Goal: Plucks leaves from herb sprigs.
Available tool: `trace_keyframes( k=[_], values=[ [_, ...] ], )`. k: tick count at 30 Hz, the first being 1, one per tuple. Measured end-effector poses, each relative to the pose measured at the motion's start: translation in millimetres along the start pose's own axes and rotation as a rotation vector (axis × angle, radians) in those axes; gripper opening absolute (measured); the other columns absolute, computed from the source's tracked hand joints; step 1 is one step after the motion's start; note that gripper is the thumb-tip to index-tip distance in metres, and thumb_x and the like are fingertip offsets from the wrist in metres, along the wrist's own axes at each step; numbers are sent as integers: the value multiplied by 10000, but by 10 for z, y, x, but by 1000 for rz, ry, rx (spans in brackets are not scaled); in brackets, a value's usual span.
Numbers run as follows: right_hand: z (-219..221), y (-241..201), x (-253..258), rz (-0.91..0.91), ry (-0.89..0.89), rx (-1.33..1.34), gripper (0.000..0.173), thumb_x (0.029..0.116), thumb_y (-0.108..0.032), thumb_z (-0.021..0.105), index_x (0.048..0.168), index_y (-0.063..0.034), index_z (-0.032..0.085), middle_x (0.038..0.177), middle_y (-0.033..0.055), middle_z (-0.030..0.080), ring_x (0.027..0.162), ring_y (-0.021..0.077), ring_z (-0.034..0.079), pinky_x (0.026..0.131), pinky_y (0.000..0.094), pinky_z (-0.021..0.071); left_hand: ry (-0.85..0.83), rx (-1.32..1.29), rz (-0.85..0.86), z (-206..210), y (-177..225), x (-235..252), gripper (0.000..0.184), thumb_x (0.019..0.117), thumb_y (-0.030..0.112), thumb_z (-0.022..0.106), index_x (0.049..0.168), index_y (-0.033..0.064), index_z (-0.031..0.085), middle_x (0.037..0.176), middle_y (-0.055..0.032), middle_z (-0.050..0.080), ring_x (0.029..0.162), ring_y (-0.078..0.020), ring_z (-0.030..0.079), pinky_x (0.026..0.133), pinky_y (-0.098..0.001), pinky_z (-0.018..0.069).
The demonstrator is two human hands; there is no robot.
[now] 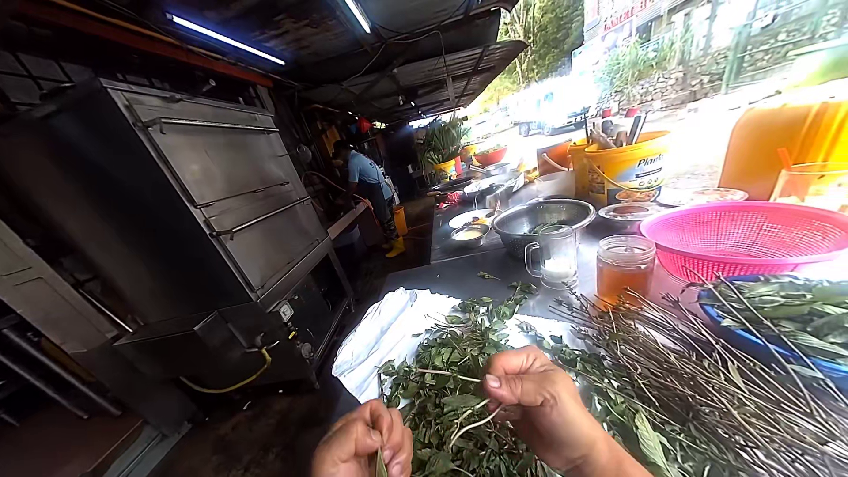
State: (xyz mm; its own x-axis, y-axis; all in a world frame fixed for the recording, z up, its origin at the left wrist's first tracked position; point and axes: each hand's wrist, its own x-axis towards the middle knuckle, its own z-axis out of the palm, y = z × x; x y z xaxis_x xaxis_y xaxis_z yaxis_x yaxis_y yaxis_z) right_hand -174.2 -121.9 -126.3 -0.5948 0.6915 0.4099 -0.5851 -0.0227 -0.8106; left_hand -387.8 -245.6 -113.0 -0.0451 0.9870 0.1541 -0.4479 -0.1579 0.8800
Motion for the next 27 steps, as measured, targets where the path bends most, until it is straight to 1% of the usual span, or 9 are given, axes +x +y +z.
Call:
trace_keyframes(
  k=[1, 3, 7, 8, 11, 15, 19, 23, 27],
  values=[
    [-3, -2, -3, 10, -24, 8, 275, 881, -204, 673, 608, -171, 656, 581, -67, 567, 501, -15, 471, 460, 180, 340, 77, -43, -4, 27, 29, 23, 206, 874, 137, 455, 717, 182, 580, 688, -15, 624, 549, -116, 593, 487, -252, 468],
    [13, 35, 1, 42, -79, -3, 279, 894, -211, 668, 617, -173, 663, 591, -69, 577, 499, -21, 461, 456, 180, 332, 138, -67, 1, 101, 70, 76, 169, 897, 79, 363, 881, 155, 513, 677, -32, 626, 488, -105, 584, 432, -220, 461],
    [26, 59, 0, 94, -91, -19, 289, 892, -203, 663, 605, -179, 654, 570, -77, 558, 487, -23, 442, 449, 183, 314, -47, 39, 8, 243, 73, 130, 297, 910, 69, 513, 1177, 62, 644, 609, 39, 516, 451, -38, 474, 424, -198, 418],
    [28, 54, 1, 99, -86, -19, 286, 889, -197, 659, 603, -179, 654, 568, -75, 560, 485, -22, 444, 448, 183, 314, -40, 152, 28, 312, 66, 132, 285, 925, 67, 555, 1182, 31, 672, 620, 34, 532, 446, -18, 446, 414, -183, 395],
    [38, 45, -2, 105, -77, -30, 291, 899, -193, 649, 608, -178, 656, 568, -75, 563, 478, -28, 435, 444, 178, 305, 63, 432, 129, 503, 5, 142, 146, 958, 33, 604, 1032, -3, 725, 721, -12, 655, 451, 0, 418, 394, -171, 346],
    [47, 10, -7, 124, -32, -18, 298, 920, -193, 614, 629, -162, 672, 604, -52, 614, 480, -25, 448, 444, 174, 322, 42, 496, 201, 521, -83, 178, 201, 993, 54, 579, 934, 16, 767, 872, -32, 688, 490, 2, 430, 417, -168, 372],
    [55, 13, -10, 152, -19, 46, 316, 938, -193, 583, 629, -153, 641, 589, -48, 578, 475, -11, 436, 446, 184, 317, 50, 366, 123, 520, -121, 190, 271, 1015, 62, 515, 923, 12, 764, 831, -41, 661, 472, -7, 415, 405, -169, 362],
    [72, 32, 7, 137, 45, -43, 340, 933, -177, 582, 594, -154, 590, 550, -53, 512, 463, 1, 408, 438, 195, 292, -18, 393, -36, 500, -92, 195, 306, 1060, 130, 420, 984, 33, 699, 603, 29, 520, 444, -8, 384, 407, -168, 321],
    [75, 72, 13, 68, 28, -152, 375, 957, -177, 565, 582, -169, 564, 559, -68, 516, 489, -4, 427, 457, 199, 309, -151, 238, -180, 441, -90, 191, 284, 1064, 170, 433, 981, 49, 676, 608, 47, 526, 454, -6, 415, 424, -171, 351]
  ],
)
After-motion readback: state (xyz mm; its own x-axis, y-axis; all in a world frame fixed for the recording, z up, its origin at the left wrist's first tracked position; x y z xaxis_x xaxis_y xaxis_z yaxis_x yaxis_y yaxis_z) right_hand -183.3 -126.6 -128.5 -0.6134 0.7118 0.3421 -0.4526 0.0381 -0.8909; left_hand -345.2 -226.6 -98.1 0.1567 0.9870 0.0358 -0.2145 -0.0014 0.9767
